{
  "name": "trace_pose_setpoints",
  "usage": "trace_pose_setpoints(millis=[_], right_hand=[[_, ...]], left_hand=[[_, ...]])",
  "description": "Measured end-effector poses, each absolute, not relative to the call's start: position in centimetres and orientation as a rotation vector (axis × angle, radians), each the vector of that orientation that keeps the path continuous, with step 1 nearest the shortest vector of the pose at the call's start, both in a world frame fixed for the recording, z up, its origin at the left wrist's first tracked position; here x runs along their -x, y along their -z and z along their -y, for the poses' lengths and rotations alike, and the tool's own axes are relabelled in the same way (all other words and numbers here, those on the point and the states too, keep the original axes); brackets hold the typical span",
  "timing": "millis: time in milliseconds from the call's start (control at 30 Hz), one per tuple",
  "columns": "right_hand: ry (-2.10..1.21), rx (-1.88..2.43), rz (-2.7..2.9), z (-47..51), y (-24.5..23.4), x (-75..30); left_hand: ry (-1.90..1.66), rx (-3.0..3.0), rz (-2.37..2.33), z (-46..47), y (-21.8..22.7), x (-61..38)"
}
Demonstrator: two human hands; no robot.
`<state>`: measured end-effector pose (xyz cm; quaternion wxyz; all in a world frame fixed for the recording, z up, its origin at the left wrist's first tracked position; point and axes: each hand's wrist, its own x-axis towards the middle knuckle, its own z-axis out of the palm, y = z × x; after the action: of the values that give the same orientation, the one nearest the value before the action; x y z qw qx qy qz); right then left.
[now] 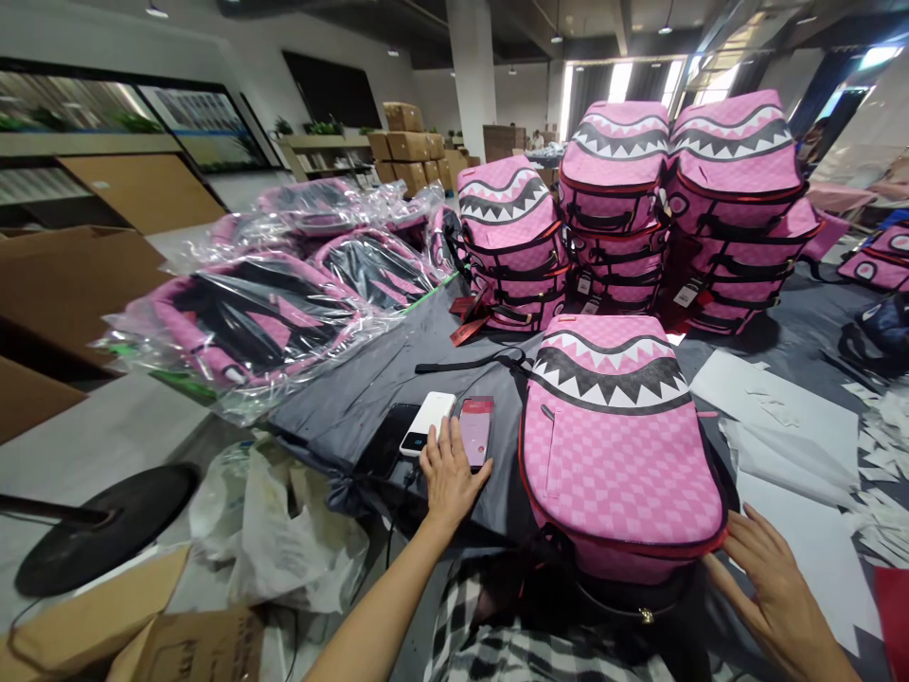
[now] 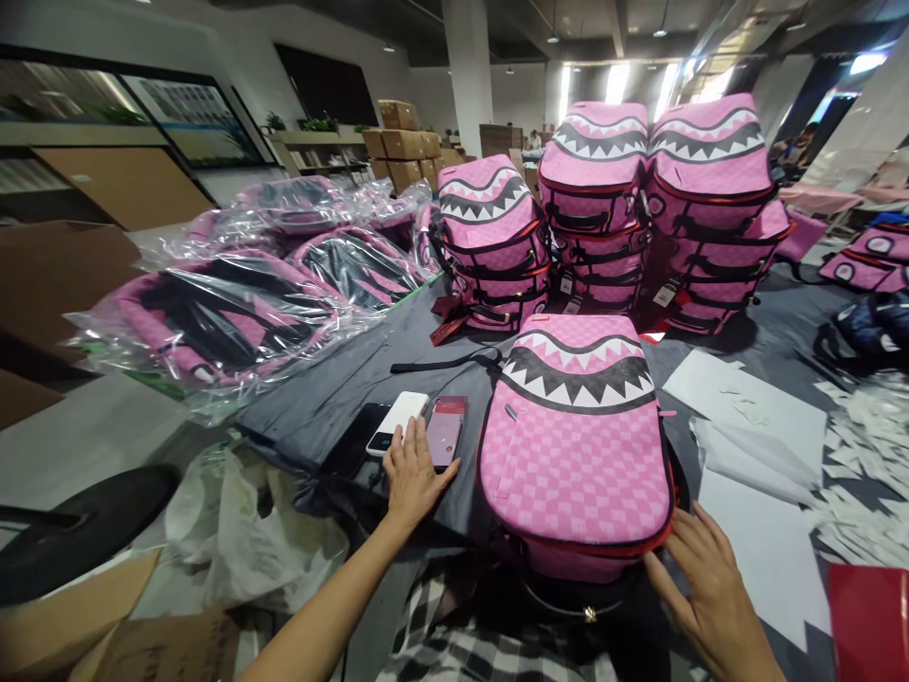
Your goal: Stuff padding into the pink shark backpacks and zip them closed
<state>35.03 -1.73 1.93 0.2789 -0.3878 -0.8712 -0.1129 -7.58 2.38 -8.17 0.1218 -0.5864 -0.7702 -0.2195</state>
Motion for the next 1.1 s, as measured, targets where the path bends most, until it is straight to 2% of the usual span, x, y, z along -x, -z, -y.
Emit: trace_pose_setpoints(millis=[400, 700, 800, 867, 1000, 1100], right_hand=[[0.307, 0.988, 2.255, 1.5, 0.6, -36.0], [0.34, 1.066, 2.254, 3.0, -1.9, -34.3], [0.374, 1.102, 2.314, 4.0, -2.6, -33.8], [0.369, 1.131, 2.327, 4.2, -2.9, -33.3], [0.281, 1.188, 2.243, 3.6, -2.7, -31.7], [0.224, 1.143, 2.237, 3.5, -2.6, -29.8]], left_hand=[[0.603, 1.576, 2.443, -6.3, 6.2, 9.0], [0.639, 1.569, 2.453, -7.6, 4.8, 10.8], [0.888, 1.715, 2.282, -7.3, 3.9, 10.8], [1.067, 2.084, 2.005, -6.0, 2.9, 10.0], [0.931, 2.869, 1.155, -3.4, 0.5, 7.3], [1.104, 2.802, 1.209, -3.4, -1.2, 5.5]])
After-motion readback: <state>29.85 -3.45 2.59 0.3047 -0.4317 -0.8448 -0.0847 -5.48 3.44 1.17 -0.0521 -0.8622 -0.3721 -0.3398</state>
